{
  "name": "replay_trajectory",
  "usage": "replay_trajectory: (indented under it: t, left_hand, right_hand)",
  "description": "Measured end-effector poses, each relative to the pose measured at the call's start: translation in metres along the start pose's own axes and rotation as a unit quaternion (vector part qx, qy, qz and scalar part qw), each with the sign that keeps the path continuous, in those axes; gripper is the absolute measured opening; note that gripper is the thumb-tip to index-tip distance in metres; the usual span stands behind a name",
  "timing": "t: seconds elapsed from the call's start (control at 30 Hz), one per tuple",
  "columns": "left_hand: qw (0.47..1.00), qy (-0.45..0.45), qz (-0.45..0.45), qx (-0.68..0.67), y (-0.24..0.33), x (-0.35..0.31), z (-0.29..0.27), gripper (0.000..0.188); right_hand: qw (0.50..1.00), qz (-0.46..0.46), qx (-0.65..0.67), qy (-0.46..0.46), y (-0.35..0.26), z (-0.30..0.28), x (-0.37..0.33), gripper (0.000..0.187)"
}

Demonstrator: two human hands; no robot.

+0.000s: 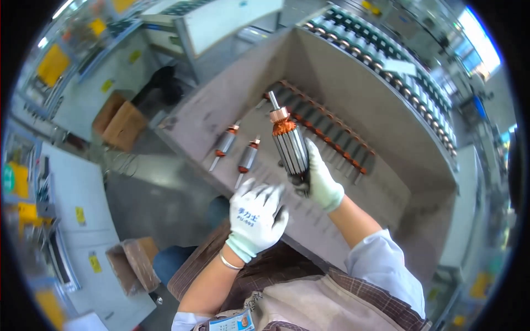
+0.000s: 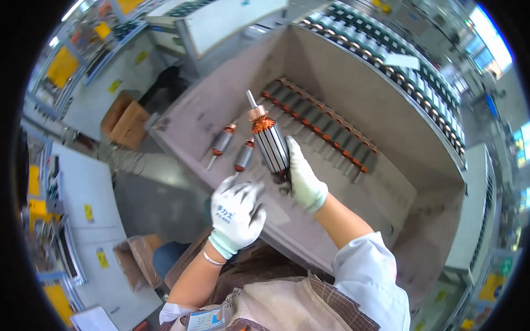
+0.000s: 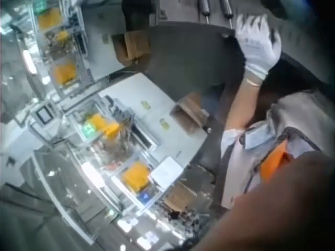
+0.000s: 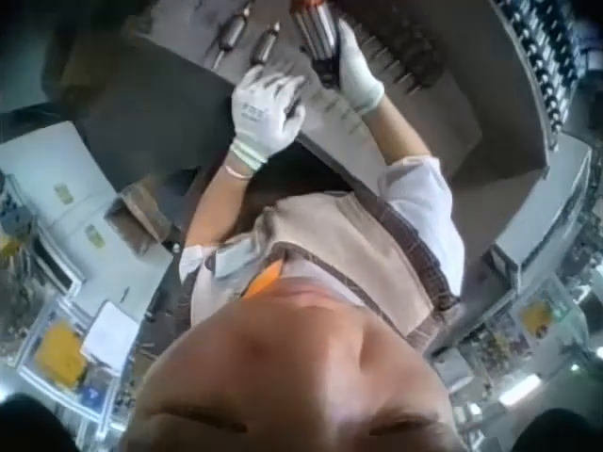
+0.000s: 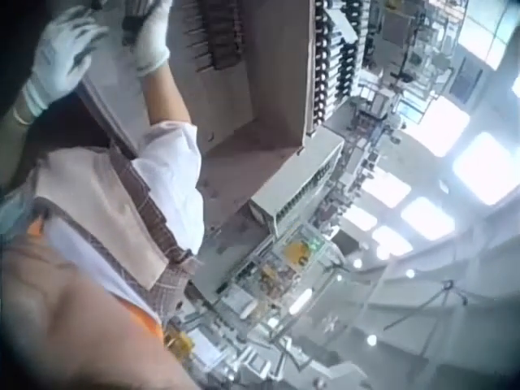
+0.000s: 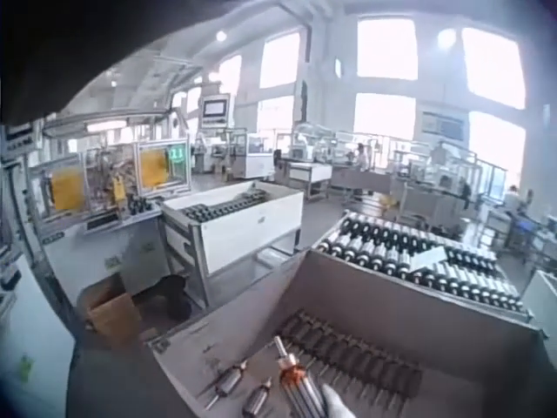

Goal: Inspect motor rotors and process them through a testing/balancing machine on a production line.

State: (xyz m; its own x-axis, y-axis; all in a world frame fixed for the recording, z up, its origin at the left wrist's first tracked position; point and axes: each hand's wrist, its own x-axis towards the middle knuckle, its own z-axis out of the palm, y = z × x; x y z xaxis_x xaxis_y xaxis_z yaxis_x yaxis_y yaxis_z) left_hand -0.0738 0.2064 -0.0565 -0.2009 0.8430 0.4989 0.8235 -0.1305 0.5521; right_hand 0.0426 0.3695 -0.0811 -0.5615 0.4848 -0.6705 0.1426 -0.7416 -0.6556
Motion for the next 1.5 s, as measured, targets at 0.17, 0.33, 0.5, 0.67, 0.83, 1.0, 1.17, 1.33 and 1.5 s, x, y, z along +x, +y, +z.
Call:
replay_trajectory:
  t: [0.17,0.33,0.5,0.67,0.83,1.0,1.17,1.33,1.5]
  left_hand:
    - [0.997,-0.06,0.041,0.04,-0.007,0.004,0.018,0.033]
    - [0.993,-0.051,0.044,0.094,-0.006,0.006,0.019,0.033]
    - [0.992,-0.093,0.001,0.085,-0.005,0.009,0.019,0.036]
    - [0.989,-0.112,0.008,0.097,-0.004,0.012,0.018,0.037]
    - [0.987,-0.119,0.007,0.108,-0.004,0.015,0.019,0.037]
    - [0.986,-0.121,0.018,0.116,-0.003,0.018,0.02,0.038]
    - [0.982,-0.149,-0.043,0.111,-0.002,0.013,0.018,0.041]
    - [0.989,-0.125,-0.035,0.075,-0.009,0.008,0.017,0.04]
    - [0.993,-0.099,-0.033,0.055,-0.014,0.005,0.015,0.04]
  right_hand:
    - [0.935,-0.123,-0.126,0.309,0.034,-0.13,0.055,0.07]
    - [0.826,-0.116,0.021,0.551,0.058,-0.252,0.096,0.072]
    - [0.742,-0.089,0.037,0.664,0.072,-0.329,0.112,0.075]
    - [0.689,-0.084,0.05,0.718,0.065,-0.344,0.111,0.078]
    - [0.671,-0.048,-0.11,0.732,0.071,-0.36,0.103,0.073]
    - [0.709,-0.088,-0.191,0.673,0.101,-0.381,0.103,0.065]
    - [0.611,-0.06,-0.443,0.653,0.079,-0.346,0.095,0.06]
    - [0.797,-0.324,-0.399,0.318,0.104,-0.173,0.152,0.041]
    - [0.991,0.102,0.089,-0.001,0.172,0.007,0.206,0.034]
